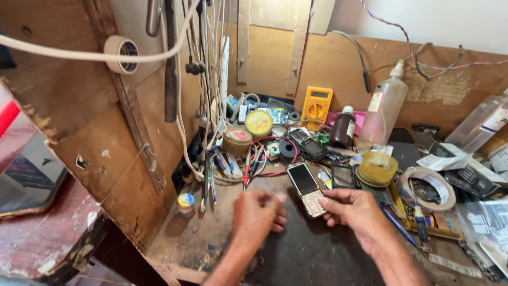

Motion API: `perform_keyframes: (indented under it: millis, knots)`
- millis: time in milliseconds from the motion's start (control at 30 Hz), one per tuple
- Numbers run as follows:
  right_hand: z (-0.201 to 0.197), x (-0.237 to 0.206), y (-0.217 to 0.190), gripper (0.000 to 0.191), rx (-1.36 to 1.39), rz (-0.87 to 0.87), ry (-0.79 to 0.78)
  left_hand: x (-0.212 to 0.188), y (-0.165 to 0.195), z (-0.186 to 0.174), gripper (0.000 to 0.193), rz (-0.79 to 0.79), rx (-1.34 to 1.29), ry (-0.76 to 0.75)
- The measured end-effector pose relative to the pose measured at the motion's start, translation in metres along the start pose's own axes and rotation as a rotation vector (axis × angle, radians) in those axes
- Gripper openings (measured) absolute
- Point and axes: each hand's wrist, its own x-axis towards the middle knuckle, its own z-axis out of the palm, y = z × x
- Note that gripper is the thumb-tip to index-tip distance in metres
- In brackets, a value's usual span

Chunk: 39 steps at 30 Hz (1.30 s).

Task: The person disassembles a small electronic device, likely a mobile phone, by removing the back cover and battery. They then use a small metal tool to carefully pry and adjust internal components on the circuit board. The person handles the device and its parts throughout the clip.

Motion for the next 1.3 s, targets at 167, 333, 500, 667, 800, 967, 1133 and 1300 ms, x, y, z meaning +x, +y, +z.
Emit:
perform_keyframes:
  millis: [167, 333, 500, 667, 800, 967, 1133, 1300]
  knots:
    - [0.006, 0.010, -0.009, 0.026, -0.371, 0.037, -0.065, -0.008, 0.013, -0.019, 0.024, 0.695, 0.455, 0.159]
    - [0.025, 0.029, -0.021, 0.021, -0.601, -0.044, -0.022, 0.005, 0.014, -0.020, 0.048, 1.025, 0.614, -0.136]
    - [0.026, 0.038, -0.026, 0.022, -0.891, -0.291, 0.114, 0.024, 0.004, -0.010, 0.051, 1.003, 0.716, -0.196]
    - [0.021, 0.023, -0.024, 0.020, -0.710, -0.456, 0.295, 0.030, -0.004, -0.010, 0.050, 0.998, 0.718, -0.174]
    - [0.022, -0.011, -0.014, 0.022, -0.649, -0.530, 0.383, 0.031, -0.007, -0.011, 0.050, 1.047, 0.707, -0.147]
    - [0.032, -0.041, -0.005, 0.047, -1.003, -0.971, 0.194, 0.031, -0.006, -0.010, 0.048, 1.074, 0.719, -0.129]
    - [0.037, -0.048, -0.008, 0.060, -1.262, -1.012, 0.125, 0.029, -0.007, -0.010, 0.049, 1.025, 0.689, -0.107]
    - [0.038, -0.049, -0.009, 0.058, -1.326, -1.014, 0.132, 0.029, -0.006, -0.010, 0.052, 0.989, 0.622, -0.112]
